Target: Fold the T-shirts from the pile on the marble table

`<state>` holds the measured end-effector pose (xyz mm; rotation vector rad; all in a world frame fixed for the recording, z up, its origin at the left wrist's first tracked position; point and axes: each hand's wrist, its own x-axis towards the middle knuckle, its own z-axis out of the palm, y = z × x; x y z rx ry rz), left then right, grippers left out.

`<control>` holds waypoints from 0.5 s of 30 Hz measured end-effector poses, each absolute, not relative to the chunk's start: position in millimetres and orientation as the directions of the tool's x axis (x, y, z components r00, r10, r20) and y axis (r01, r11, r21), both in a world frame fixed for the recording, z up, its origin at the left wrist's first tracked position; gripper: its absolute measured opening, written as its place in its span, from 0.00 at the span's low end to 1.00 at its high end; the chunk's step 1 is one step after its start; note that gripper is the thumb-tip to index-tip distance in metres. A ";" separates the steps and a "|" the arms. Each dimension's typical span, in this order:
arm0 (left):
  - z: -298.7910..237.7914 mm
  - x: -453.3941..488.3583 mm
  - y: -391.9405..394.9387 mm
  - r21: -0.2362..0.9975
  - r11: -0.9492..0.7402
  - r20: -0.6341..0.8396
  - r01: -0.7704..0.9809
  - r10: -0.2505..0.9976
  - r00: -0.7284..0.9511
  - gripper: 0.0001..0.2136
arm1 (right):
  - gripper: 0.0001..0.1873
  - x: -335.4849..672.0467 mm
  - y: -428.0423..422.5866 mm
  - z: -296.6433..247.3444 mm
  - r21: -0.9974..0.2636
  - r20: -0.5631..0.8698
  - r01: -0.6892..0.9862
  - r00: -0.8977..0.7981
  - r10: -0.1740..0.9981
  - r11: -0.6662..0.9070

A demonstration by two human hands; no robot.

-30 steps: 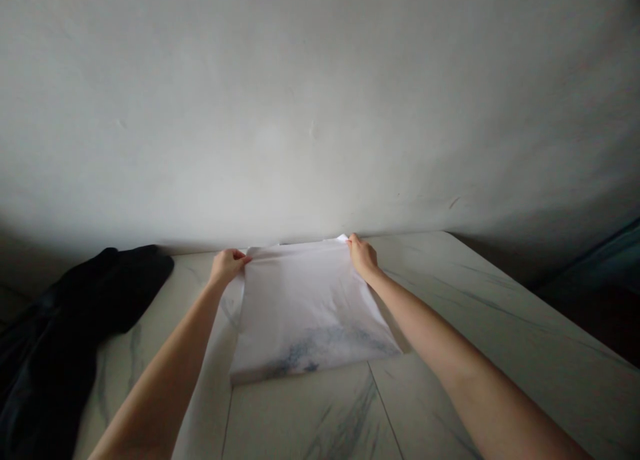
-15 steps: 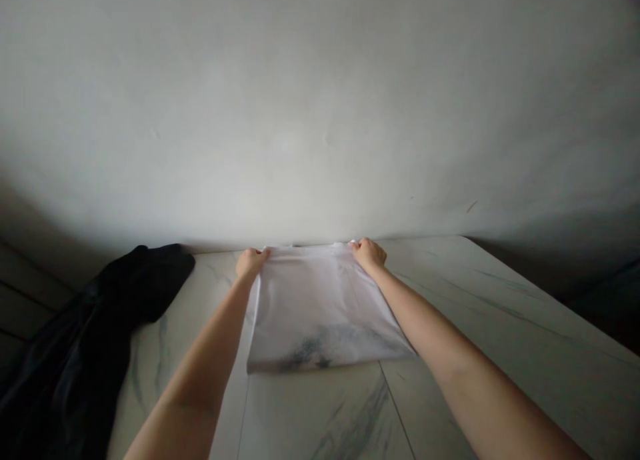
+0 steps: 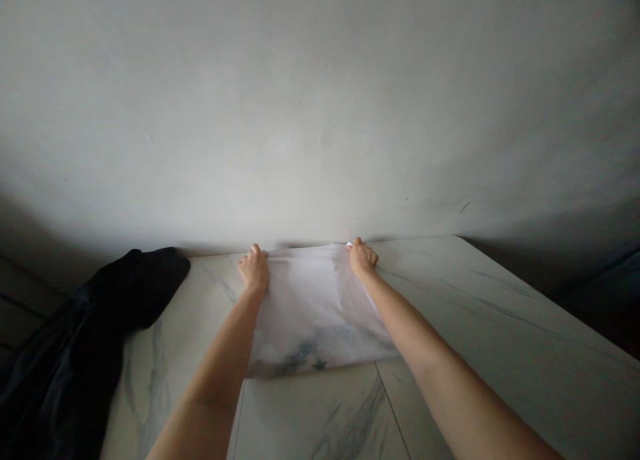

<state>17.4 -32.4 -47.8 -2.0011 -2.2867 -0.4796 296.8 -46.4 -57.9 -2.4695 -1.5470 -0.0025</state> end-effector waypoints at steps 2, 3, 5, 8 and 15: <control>-43.0 19.6 -36.2 0.159 0.000 0.337 0.987 0.940 -0.054 0.19 | 0.17 292.5 -49.7 -53.1 -0.194 0.198 0.876 0.476 0.857 -0.442; -40.8 22.7 -39.5 0.136 -0.070 0.362 0.988 0.932 0.016 0.20 | 0.17 289.0 -52.8 -50.9 -0.194 0.249 0.884 0.463 0.851 -0.424; -38.9 34.1 -48.6 0.110 -0.214 0.356 0.971 0.920 0.162 0.21 | 0.18 278.1 -61.6 -48.8 -0.174 0.318 0.949 0.306 0.897 -0.262; -46.0 59.7 -65.0 0.157 -0.377 0.294 0.913 0.900 0.322 0.22 | 0.21 254.9 -78.2 -53.0 -0.136 0.310 0.979 -0.101 0.945 0.150; -67.5 70.7 -73.3 0.102 -0.455 0.088 0.884 0.890 0.448 0.26 | 0.28 245.9 -86.9 -68.8 -0.191 0.067 0.908 -0.367 0.928 0.373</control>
